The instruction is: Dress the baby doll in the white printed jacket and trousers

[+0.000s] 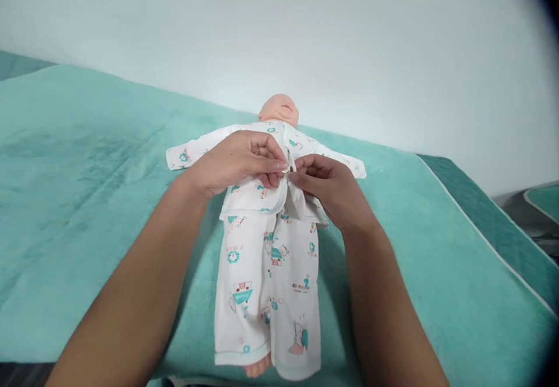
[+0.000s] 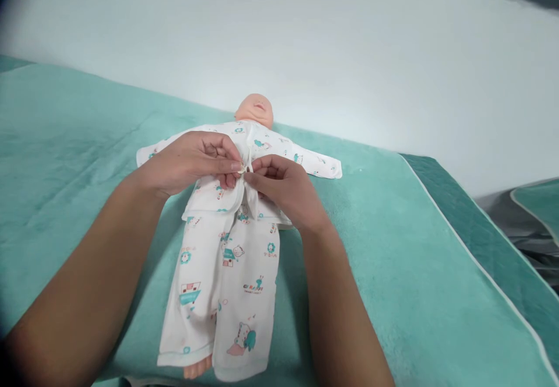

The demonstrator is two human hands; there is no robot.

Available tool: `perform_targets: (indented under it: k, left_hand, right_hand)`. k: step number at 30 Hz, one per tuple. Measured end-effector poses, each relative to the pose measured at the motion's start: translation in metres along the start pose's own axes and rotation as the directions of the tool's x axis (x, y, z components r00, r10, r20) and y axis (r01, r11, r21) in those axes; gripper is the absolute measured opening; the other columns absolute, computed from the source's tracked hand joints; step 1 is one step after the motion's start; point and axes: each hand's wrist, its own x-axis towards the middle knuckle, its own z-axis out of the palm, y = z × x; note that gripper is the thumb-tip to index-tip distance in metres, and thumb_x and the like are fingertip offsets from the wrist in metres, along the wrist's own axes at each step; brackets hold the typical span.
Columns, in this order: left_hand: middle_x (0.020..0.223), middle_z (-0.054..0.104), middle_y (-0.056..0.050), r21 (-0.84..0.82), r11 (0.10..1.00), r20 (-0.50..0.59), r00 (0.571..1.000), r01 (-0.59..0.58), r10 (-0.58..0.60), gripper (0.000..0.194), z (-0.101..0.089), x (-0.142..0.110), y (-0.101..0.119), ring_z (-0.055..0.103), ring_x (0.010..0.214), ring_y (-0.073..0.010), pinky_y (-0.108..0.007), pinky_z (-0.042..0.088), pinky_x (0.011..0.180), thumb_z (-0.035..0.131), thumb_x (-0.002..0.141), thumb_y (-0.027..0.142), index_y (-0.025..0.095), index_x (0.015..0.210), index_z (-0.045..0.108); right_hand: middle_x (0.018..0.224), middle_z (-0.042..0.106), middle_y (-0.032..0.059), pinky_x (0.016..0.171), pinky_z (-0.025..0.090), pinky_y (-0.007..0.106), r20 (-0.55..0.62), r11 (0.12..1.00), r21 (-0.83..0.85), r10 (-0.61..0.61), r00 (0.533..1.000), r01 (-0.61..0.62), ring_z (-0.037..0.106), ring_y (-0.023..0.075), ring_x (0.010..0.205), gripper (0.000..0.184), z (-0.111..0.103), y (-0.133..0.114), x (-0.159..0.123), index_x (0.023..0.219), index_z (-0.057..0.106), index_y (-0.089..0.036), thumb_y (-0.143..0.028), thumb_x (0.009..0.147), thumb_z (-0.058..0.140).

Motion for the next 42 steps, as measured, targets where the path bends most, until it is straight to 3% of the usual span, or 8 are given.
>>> perform_targets:
  k: [12,17,25,31,37,42]
  left_hand:
    - [0.065,0.067,-0.001,0.027,0.999,0.031,0.999,0.028,-0.029,0.019,0.0027,0.0009,0.0017,0.065,0.058,-0.0125,-0.025,0.054,0.056,0.077,0.08,0.029,0.017,0.083,0.062]
    - [0.069,0.069,-0.001,0.015,0.999,0.058,0.998,0.03,-0.03,0.02,0.0015,0.0009,0.0007,0.066,0.059,-0.0129,-0.027,0.055,0.058,0.076,0.08,0.027,0.017,0.085,0.061]
    - [0.071,0.069,0.0,0.09,0.992,0.034,0.995,0.091,-0.095,0.019,0.004,0.0004,0.0044,0.069,0.064,-0.0152,-0.029,0.057,0.063,0.074,0.08,0.031,0.021,0.09,0.061]
    - [0.072,0.069,0.0,0.115,0.989,0.024,0.995,0.093,-0.096,0.017,0.0043,0.0006,0.0049,0.069,0.064,-0.0152,-0.028,0.056,0.061,0.071,0.079,0.023,0.021,0.092,0.062]
    - [0.067,0.066,0.002,0.008,0.999,0.062,0.997,0.04,-0.04,0.022,0.0013,0.0001,0.0002,0.067,0.06,-0.0135,-0.028,0.057,0.061,0.074,0.08,0.025,0.02,0.095,0.059]
    - [0.061,0.062,0.004,-0.069,0.997,0.077,0.997,0.027,-0.021,0.024,-0.0023,0.0011,-0.0032,0.063,0.052,-0.012,-0.024,0.051,0.052,0.077,0.078,0.025,0.019,0.093,0.059]
  right_hand:
    - [0.079,0.065,-0.0002,0.061,0.049,0.023,0.038,0.998,-0.056,-0.008,0.999,0.01,0.056,0.0098,0.067,0.023,0.0013,-0.0019,-0.0008,0.092,0.071,-0.02,-0.035,0.078,0.08]
    - [0.081,0.069,0.0018,0.066,0.054,0.025,0.094,1.0,0.005,0.017,0.995,-0.018,0.063,0.0106,0.069,0.017,-0.0015,-0.0015,-0.0005,0.093,0.069,-0.019,-0.035,0.088,0.069]
    - [0.059,0.063,-0.0058,0.042,0.039,0.019,0.112,0.987,-0.143,0.087,0.99,-0.071,0.051,0.0078,0.045,0.028,0.0042,-0.0034,-0.0007,0.099,0.056,-0.022,-0.036,0.082,0.074]
    - [0.058,0.064,-0.0063,0.041,0.038,0.018,0.122,0.981,-0.177,0.096,0.988,-0.073,0.051,0.0076,0.044,0.028,0.005,-0.0054,-0.0008,0.099,0.054,-0.023,-0.032,0.082,0.074]
    - [0.057,0.063,-0.006,0.041,0.036,0.018,0.106,0.986,-0.15,0.089,0.99,-0.073,0.051,0.0076,0.043,0.029,0.0047,-0.0035,-0.0009,0.097,0.054,-0.023,-0.037,0.082,0.074]
    - [0.057,0.063,-0.0063,0.041,0.038,0.018,0.12,0.988,-0.132,0.096,0.988,-0.08,0.051,0.0079,0.044,0.031,0.0055,-0.0049,-0.0011,0.095,0.052,-0.023,-0.037,0.08,0.076]
